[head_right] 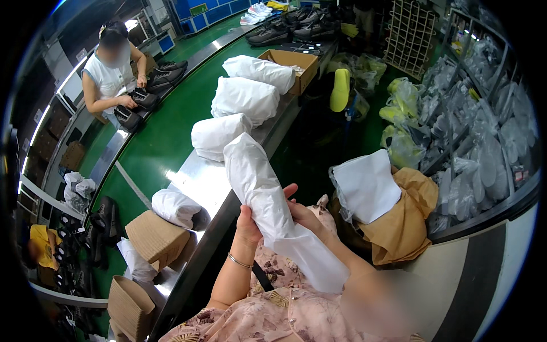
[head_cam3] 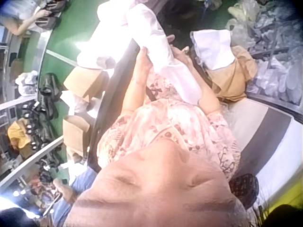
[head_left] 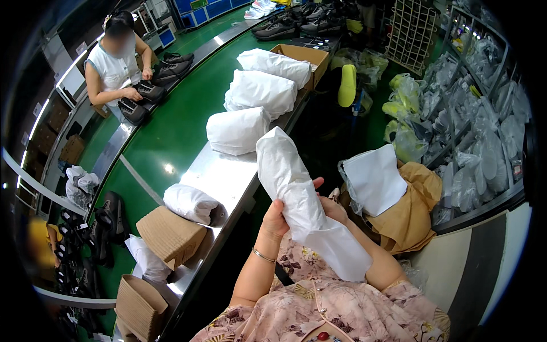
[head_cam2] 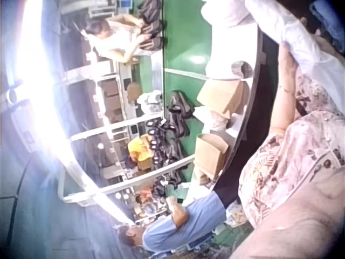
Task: The person wraps shoe lasts in white protective sheets and organizes cardboard shoe supports on an assembly line.
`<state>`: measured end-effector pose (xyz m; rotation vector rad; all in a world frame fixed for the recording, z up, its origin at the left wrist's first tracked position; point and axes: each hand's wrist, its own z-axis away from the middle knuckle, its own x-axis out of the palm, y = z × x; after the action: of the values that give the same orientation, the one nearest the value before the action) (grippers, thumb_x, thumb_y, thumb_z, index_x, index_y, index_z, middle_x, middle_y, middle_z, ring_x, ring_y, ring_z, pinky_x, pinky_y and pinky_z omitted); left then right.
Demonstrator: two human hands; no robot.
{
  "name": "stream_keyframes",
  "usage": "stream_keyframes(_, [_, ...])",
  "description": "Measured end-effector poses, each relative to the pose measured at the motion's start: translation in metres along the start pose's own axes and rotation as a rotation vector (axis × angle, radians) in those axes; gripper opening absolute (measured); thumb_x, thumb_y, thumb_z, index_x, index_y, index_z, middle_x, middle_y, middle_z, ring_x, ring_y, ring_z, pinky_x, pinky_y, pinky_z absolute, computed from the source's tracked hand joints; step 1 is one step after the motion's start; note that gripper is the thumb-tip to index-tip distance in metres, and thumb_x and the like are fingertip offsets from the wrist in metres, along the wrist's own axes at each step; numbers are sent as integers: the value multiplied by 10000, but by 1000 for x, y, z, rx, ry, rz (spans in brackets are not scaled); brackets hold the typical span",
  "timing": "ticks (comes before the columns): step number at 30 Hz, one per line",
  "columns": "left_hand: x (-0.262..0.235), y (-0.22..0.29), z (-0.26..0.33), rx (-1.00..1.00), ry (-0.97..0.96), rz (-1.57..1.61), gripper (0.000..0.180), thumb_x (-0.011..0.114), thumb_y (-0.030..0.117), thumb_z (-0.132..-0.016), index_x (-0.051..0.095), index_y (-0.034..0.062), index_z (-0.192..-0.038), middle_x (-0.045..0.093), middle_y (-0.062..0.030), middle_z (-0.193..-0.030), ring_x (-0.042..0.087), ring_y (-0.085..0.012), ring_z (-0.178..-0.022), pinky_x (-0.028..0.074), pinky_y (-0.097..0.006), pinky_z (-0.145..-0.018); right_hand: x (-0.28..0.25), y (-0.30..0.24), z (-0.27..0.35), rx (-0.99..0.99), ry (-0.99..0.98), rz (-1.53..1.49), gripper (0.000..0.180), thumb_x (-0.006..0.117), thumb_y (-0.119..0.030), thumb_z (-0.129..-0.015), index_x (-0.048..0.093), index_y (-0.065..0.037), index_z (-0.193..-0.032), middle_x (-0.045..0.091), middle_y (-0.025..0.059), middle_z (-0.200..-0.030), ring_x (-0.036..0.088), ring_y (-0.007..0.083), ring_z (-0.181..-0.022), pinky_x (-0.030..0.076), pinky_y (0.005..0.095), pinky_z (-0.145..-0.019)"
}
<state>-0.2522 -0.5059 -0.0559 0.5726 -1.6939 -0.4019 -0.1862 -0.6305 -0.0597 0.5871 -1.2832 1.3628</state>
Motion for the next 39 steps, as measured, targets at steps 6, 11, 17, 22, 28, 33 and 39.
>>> stream_keyframes(6, [-11, 7, 9, 80, 396, -130, 700, 662, 415, -776, 406, -29, -1253, 548, -166, -1172, 575, -248, -1036, 467, -367, -908, -32, -27, -6, -5, 136, 357, 478, 549, -413, -892, 491, -37, -1181, 588, 47, -1039, 587, 131, -882, 476, 246, -782])
stream_keyframes(11, [3, 15, -6, 174, 574, -222, 563, 534, 418, -879, 425, -4, -1236, 564, -116, -1141, 565, -216, -1045, 450, -352, -919, 0, -32, 19, -471, -66, 1594, 691, 695, -376, -762, 384, -9, -1257, 594, 149, -1072, 601, 236, -952, 473, 318, -830])
stream_keyframes(17, [25, 7, -17, 224, 595, -252, 640, 463, 544, -882, 399, 32, -1260, 540, -103, -1166, 547, -208, -1065, 438, -341, -934, 21, -12, 9, -832, 401, 1590, 514, 656, -132, -738, 393, 17, -1154, 600, 258, -962, 609, 402, -872, 491, 402, -734])
stream_keyframes(22, [27, -4, -22, 316, 668, -90, 652, 450, 593, -865, 405, 78, -1262, 545, -66, -1155, 532, -195, -1074, 433, -338, -932, 20, 17, -6, -1213, 657, 1428, 397, 635, -63, -754, 426, -16, -1088, 592, 200, -882, 607, 352, -725, 494, 378, -622])
stream_keyframes(28, [20, -3, -21, 306, 725, -10, 674, 455, 629, -840, 418, 98, -1254, 542, -55, -1163, 535, -198, -1059, 436, -345, -919, 24, 37, 1, -872, 294, 697, 191, 547, -60, -863, 501, 8, -1035, 590, 24, -903, 542, 76, -774, 445, 224, -716])
stream_keyframes(33, [10, -5, -14, 283, 606, -1, 716, 485, 650, -809, 403, 113, -1275, 536, -53, -1177, 519, -214, -1090, 424, -375, -930, 5, 18, -18, -803, 423, 883, 227, 663, -91, -779, 517, -13, -934, 564, 19, -830, 518, 95, -726, 437, 224, -682])
stream_keyframes(39, [6, -2, -10, 318, 586, -119, 731, 511, 634, -798, 393, 101, -1283, 516, -50, -1208, 476, -210, -1151, 375, -376, -980, 20, -1, -15, -651, 352, 741, 387, 683, -51, -755, 469, -25, -1077, 589, 101, -942, 579, 163, -817, 476, 269, -726])
